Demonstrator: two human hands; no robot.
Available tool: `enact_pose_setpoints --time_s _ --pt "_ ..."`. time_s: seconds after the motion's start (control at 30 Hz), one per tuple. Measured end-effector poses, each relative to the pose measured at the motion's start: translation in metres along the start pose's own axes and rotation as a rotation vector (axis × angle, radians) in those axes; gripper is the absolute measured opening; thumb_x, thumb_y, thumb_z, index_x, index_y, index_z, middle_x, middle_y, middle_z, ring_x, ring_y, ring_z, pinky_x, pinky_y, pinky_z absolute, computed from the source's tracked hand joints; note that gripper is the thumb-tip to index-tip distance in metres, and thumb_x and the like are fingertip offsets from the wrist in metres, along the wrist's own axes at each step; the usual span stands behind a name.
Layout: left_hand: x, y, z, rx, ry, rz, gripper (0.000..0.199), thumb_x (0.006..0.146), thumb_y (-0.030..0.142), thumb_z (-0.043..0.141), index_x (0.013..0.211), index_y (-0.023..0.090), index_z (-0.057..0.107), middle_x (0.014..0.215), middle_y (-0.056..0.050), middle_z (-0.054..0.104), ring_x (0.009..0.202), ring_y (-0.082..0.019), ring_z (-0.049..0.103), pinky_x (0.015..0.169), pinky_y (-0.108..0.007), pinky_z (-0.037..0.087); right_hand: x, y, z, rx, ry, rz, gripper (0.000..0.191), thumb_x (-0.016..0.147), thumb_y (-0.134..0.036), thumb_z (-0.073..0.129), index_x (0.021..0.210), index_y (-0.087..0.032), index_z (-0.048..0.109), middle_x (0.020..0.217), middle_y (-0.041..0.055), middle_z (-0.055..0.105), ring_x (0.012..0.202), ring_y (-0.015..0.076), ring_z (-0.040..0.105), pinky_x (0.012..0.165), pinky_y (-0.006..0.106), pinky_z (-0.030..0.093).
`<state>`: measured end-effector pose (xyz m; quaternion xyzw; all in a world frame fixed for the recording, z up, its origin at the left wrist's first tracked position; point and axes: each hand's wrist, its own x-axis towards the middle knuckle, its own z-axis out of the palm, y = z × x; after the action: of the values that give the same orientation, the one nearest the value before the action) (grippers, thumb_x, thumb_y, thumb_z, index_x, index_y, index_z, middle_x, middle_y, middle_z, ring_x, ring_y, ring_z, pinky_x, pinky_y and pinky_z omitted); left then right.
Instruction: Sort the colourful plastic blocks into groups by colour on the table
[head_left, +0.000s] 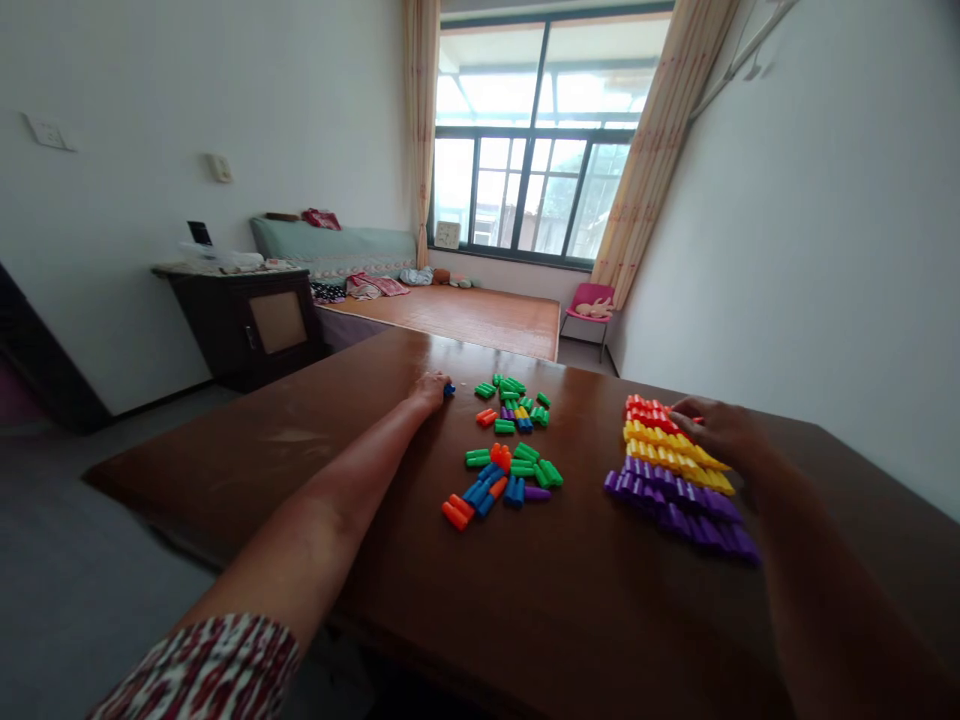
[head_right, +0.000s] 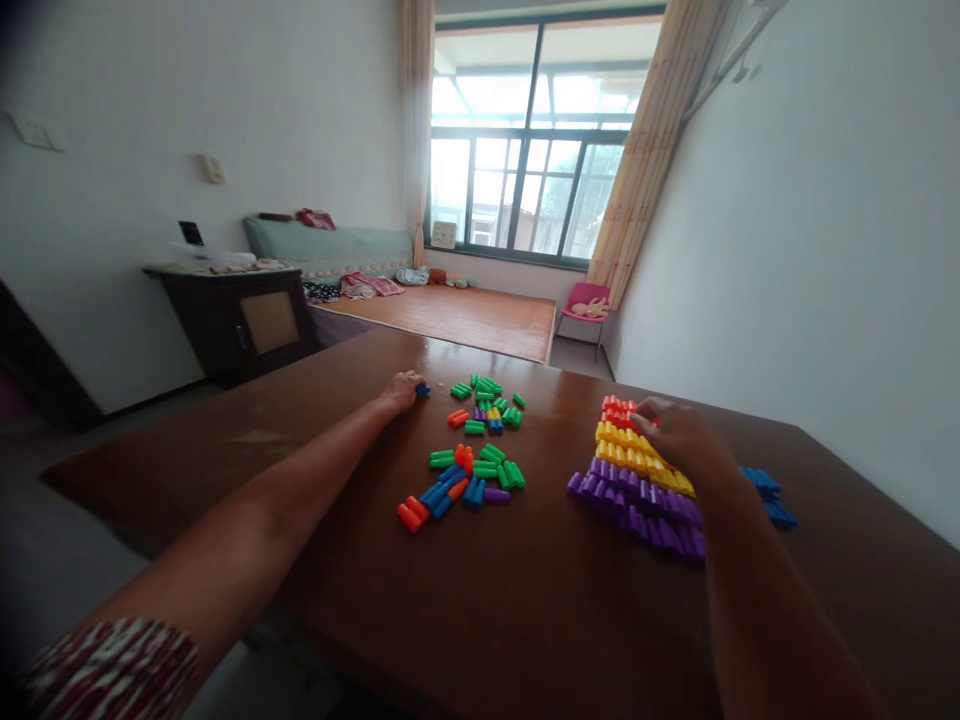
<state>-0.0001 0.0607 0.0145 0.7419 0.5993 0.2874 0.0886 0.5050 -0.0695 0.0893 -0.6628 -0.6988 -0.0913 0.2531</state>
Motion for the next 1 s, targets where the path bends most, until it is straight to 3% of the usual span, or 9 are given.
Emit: enact_pose_setpoints --time_s 0.13,0.3,0.43,0.53,0.63,0.77,0.9,1.0 --pt "-0.01 0.022 -0.002 -0.063 -0.071 0.099 0.024 0.074 0.023 0.064 0.094 0.02 0.074 0.092 -0.007 0.072 0.092 -0.023 0.063 0.087 -0.033 0.047 -0.007 -0.061 0.006 0.11 -0.088 -0.191 0.022 0.084 -0.04 0.056 0.093 -0.026 0.07 0.086 0.0028 0.074 0.074 0.0197 0.067 0.068 0.031 0.049" --pt "-0.037 0.075 -0.004 -0.592 -0.421 0.252 0.041 0.081 0.042 0.062 0.109 0.013 0.068 0.085 -0.006 0.069 0.077 -0.018 0.063 0.07 -0.028 0.05 -0.02 -0.122 0.034 0.353 -0.049 -0.449 0.031 0.088 -0.03 0.054 0.118 -0.026 0.063 0.111 0.0067 0.069 0.081 0.0183 0.067 0.079 0.037 0.055" --pt "-0.057 0.12 -0.012 -0.742 -0.589 0.24 0.049 0.078 0.046 0.069 0.115 0.013 0.067 0.08 -0.005 0.068 0.068 -0.014 0.061 0.06 -0.024 0.047 -0.03 -0.147 0.054 0.473 -0.053 -0.6 0.047 0.089 -0.028 0.056 0.135 -0.03 0.051 0.138 0.0089 0.053 0.105 0.0215 0.063 0.091 0.042 0.054" --pt "-0.065 0.144 -0.013 -0.861 -0.599 0.264 0.046 0.076 0.045 0.072 0.11 0.014 0.068 0.088 -0.006 0.069 0.073 -0.014 0.062 0.063 -0.024 0.048 -0.035 -0.157 0.06 0.55 -0.073 -0.614 0.051 0.088 -0.026 0.059 0.138 -0.031 0.048 0.139 0.0093 0.051 0.107 0.0216 0.062 0.088 0.04 0.055" --pt "-0.071 0.156 -0.009 -0.913 -0.537 0.21 0.043 0.075 0.048 0.072 0.101 0.013 0.068 0.085 -0.005 0.069 0.075 -0.014 0.063 0.065 -0.024 0.05 -0.036 -0.163 0.061 0.618 -0.092 -0.562 0.047 0.084 -0.025 0.063 0.13 -0.029 0.055 0.133 0.0085 0.055 0.099 0.0193 0.064 0.082 0.035 0.056" --pt "-0.078 0.159 -0.005 -0.983 -0.435 0.118 0.047 0.074 0.051 0.072 0.102 0.014 0.067 0.092 -0.005 0.069 0.081 -0.016 0.065 0.07 -0.027 0.053 -0.034 -0.169 0.058 0.779 -0.135 -0.406 0.043 0.079 -0.024 0.066 0.122 -0.025 0.061 0.123 0.0073 0.06 0.088 0.0155 0.065 0.081 0.033 0.057" --pt "-0.084 0.161 -0.001 -1.041 -0.397 0.084 0.049 0.071 0.051 0.075 0.102 0.014 0.066 0.096 -0.006 0.07 0.085 -0.017 0.067 0.075 -0.03 0.055 -0.038 -0.174 0.055 0.881 -0.243 -0.359 0.051 0.075 -0.031 0.071 0.125 -0.025 0.061 0.115 0.0069 0.062 0.085 0.0158 0.066 0.073 0.029 0.057" --pt "-0.09 0.168 0.004 -1.041 -0.416 0.112 0.051 0.07 0.052 0.075 0.104 0.014 0.066 0.099 -0.007 0.071 0.088 -0.02 0.067 0.079 -0.034 0.056 -0.043 -0.174 0.055 0.814 -0.169 -0.311 0.053 0.071 -0.032 0.075 0.122 -0.023 0.063 0.106 0.0063 0.065 0.081 0.0167 0.066 0.071 0.03 0.056"
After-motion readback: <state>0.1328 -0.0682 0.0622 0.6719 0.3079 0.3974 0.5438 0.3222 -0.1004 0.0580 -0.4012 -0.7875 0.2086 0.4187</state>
